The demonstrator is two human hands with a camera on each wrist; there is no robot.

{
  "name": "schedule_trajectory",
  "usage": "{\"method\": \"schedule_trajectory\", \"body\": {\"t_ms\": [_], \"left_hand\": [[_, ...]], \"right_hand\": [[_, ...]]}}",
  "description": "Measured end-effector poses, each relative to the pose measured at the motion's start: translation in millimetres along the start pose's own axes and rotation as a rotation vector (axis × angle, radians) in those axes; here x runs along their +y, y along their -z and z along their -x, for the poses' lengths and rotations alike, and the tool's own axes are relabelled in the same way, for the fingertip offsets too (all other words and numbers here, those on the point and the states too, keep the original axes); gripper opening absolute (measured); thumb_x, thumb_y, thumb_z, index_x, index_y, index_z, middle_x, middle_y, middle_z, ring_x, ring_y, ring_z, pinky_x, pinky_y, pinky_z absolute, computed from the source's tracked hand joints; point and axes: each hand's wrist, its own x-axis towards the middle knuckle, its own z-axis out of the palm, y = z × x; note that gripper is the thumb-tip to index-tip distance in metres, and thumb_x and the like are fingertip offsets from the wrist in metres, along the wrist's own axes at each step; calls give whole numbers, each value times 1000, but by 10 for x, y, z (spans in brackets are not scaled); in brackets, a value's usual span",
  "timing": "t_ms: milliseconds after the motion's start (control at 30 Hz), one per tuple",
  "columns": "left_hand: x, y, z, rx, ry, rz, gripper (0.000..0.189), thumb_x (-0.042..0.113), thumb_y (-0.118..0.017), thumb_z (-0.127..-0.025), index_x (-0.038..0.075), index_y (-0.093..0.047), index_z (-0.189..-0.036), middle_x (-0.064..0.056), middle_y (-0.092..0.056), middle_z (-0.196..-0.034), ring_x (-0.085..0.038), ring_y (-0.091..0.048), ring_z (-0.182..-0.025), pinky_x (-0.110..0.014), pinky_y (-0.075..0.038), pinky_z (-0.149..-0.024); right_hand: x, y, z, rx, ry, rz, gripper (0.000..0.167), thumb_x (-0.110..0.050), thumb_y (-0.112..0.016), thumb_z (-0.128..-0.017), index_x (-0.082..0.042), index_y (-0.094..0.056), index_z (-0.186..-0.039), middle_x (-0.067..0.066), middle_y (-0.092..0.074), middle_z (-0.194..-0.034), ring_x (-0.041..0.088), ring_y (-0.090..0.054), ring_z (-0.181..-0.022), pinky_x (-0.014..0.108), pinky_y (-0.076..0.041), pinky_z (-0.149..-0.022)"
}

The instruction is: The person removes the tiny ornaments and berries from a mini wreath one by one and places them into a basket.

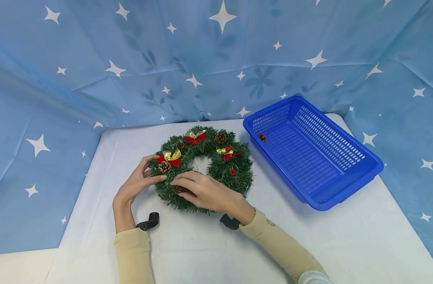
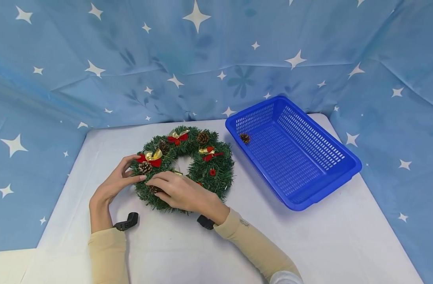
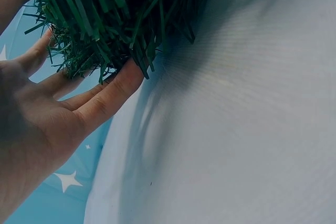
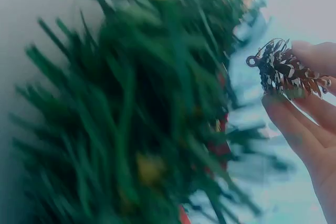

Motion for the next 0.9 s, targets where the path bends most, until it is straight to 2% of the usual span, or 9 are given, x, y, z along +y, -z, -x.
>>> {"method": "schedule_trajectory", "body": {"t_ms": [367,600,900], "left_hand": [[4,0,8,0,4,6,86,33,-79,-93,28,-26,-161,-8,1,-174,-55,-15,-153,-73,-26,-114],[9,-1,9,2,6,7,86,33,-79,-93,29,-27,-161,-7,2,-174,-54,-14,-154,-73,-25,-115],[8,-2,5,-1,5,9,85,33,-79,-93,29,-27,-160,-6,2,-174,-53,-13,-154,-73,-23,-115]], "right_hand": [[136,261,33,125,-12,91,38,-8,-79,-91,-5,-67,-127,10,-68,-124,19,-68,-110,20,-56,-89],[191,385,79,136,-76,108,40,-8,-79,-91,-5,-67,-130,10,-67,-127,19,-68,-110,24,-58,-84],[258,488,118,181,-104,110,40,-7,-79,-91,-4,-67,-129,14,-67,-128,25,-67,-116,30,-58,-91]]}}
